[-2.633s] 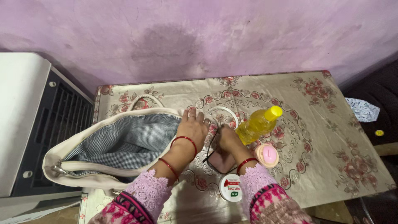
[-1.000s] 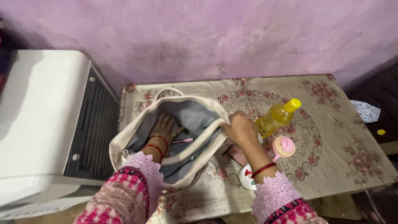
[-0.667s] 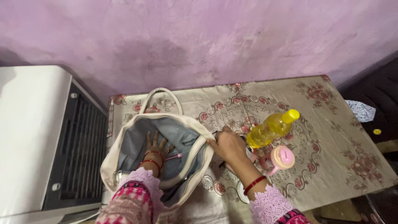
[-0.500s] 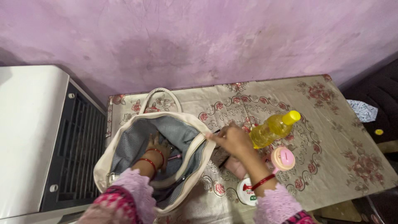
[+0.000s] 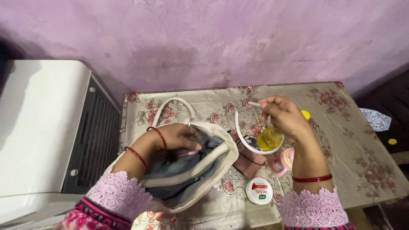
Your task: The person picks up a beige handbag from a nearby appliance, opens it on the table, and places items into it one at a time, including a wallet, keys, cables, a small tin, and a pink pouch, arranging them inside. At the end they handle a hair tie and coil a cable while the packed bag rests on the table.
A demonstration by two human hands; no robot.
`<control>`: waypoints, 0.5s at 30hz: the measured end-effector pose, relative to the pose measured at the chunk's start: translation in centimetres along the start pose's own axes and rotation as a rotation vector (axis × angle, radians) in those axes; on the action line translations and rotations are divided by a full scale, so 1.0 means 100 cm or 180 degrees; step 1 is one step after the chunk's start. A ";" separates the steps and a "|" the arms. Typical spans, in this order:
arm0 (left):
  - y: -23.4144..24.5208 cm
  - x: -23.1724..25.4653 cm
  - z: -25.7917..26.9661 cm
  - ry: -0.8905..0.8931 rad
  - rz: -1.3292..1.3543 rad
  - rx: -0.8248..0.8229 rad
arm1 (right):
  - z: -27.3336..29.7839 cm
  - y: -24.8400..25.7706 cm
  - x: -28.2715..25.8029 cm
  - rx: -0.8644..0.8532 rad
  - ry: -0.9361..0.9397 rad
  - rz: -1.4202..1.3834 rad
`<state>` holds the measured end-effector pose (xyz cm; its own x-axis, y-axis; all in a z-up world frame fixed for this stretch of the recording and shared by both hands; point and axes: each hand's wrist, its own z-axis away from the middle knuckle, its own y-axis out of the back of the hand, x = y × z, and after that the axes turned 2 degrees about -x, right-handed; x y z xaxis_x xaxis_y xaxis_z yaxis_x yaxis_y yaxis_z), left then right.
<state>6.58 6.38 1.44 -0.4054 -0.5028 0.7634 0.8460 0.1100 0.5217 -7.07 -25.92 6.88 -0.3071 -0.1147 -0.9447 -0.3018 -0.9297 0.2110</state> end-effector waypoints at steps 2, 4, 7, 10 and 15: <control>-0.008 0.005 0.003 -0.0469 0.0991 0.0204 | 0.009 -0.008 -0.007 0.0109 0.0245 -0.0670; -0.018 0.010 -0.001 0.0044 0.1719 0.0619 | 0.016 -0.022 -0.009 0.0041 0.0476 -0.1369; -0.029 0.010 0.002 -0.0096 0.2401 0.1016 | 0.026 -0.050 -0.004 0.0054 0.0550 -0.1939; -0.040 0.004 0.014 -0.0096 0.3039 0.0916 | 0.033 -0.084 0.009 0.0114 0.0331 -0.2284; -0.050 -0.011 0.030 -0.0286 0.2518 0.1350 | 0.039 -0.131 0.023 -0.0189 0.0262 -0.2764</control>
<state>1.74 8.96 -0.92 0.2004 -0.0788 0.9765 0.6976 0.7113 -0.0857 -7.31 -12.61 2.92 0.0765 0.6200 -0.7809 -0.3505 -0.7165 -0.6032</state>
